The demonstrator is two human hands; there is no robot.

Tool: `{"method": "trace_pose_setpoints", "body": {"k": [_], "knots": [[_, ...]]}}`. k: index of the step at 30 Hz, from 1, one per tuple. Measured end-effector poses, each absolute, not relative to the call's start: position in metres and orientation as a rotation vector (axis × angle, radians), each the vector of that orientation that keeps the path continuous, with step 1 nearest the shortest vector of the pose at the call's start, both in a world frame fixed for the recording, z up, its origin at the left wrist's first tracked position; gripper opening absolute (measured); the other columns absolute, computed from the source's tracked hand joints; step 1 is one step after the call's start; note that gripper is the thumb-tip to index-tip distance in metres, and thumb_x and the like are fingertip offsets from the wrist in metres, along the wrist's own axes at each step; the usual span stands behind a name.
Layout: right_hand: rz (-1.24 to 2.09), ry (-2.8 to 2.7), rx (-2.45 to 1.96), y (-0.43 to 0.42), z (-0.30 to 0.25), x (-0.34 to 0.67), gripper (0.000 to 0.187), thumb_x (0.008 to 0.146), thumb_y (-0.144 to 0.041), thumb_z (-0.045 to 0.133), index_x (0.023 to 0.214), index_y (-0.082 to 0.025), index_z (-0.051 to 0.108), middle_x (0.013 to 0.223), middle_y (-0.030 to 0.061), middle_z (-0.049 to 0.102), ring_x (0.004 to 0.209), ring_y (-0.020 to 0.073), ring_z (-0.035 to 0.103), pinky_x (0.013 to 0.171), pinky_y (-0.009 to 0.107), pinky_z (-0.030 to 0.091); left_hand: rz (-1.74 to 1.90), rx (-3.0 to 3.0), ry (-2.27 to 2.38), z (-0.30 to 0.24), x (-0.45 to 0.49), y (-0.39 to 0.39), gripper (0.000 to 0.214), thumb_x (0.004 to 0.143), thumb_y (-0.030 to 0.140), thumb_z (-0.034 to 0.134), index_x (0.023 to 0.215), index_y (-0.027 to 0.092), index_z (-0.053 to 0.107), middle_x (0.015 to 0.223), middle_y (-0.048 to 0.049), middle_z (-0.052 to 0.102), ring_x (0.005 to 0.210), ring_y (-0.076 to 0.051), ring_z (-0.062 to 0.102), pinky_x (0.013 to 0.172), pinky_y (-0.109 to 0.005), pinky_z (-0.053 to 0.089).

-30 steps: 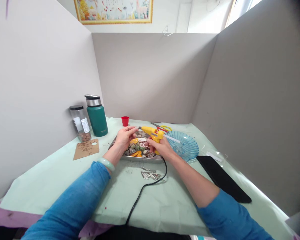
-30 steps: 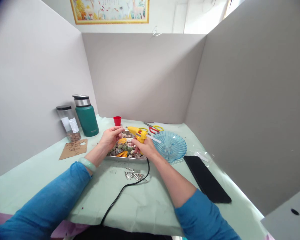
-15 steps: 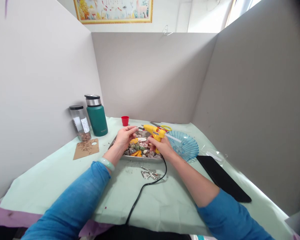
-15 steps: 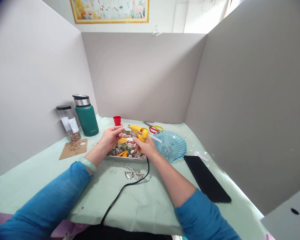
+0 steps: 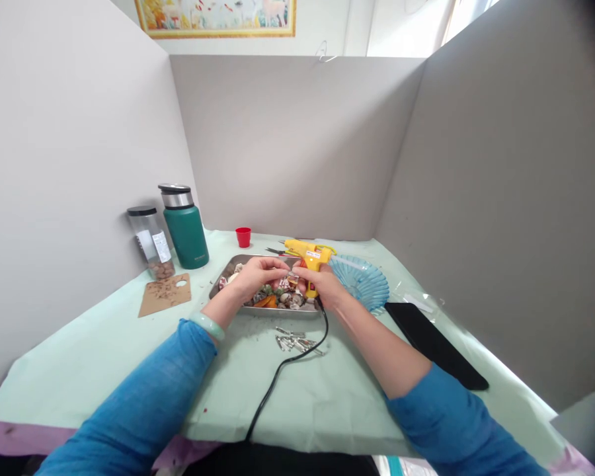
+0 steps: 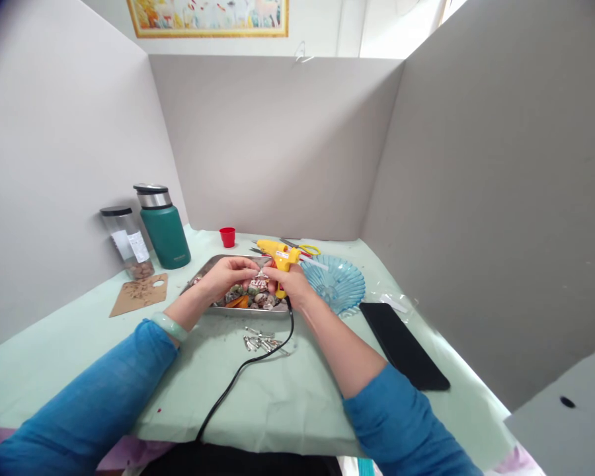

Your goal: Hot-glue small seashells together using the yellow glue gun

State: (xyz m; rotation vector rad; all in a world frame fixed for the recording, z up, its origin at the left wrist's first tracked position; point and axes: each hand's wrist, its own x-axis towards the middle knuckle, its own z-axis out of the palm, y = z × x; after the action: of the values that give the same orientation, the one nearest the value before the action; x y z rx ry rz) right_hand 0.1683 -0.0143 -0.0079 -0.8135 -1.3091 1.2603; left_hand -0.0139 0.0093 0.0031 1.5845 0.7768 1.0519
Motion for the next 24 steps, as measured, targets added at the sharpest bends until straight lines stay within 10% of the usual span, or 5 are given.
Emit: {"method": "trace_pose_setpoints", "body": {"k": [14, 24], "knots": [[1.375, -1.157, -0.71, -0.006, -0.01, 0.17, 0.034, 0.055, -0.024, 0.084, 0.079, -0.017, 0.062, 0.056, -0.0051, 0.06, 0.043, 0.0075, 0.051, 0.041, 0.019, 0.043, 1.074, 1.732, 0.873, 0.001, -0.013, 0.012, 0.022, 0.076, 0.03, 0.071, 0.091, 0.015, 0.074, 0.066, -0.0017, 0.066, 0.051, -0.011, 0.052, 0.055, -0.027, 0.045], [1.347, -0.801, -0.582, -0.001, -0.008, 0.171, 0.04, 0.051, -0.019, 0.084, 0.082, -0.019, 0.058, 0.056, -0.0065, 0.059, 0.046, 0.0082, 0.053, 0.042, 0.019, 0.046, 0.425, 2.986, 1.023, -0.004, 0.021, 0.01, 0.03, 0.077, 0.01, 0.059, 0.094, 0.024, 0.079, 0.1, -0.0077, 0.075, 0.094, -0.023, 0.067, 0.081, -0.029, 0.049]]}}
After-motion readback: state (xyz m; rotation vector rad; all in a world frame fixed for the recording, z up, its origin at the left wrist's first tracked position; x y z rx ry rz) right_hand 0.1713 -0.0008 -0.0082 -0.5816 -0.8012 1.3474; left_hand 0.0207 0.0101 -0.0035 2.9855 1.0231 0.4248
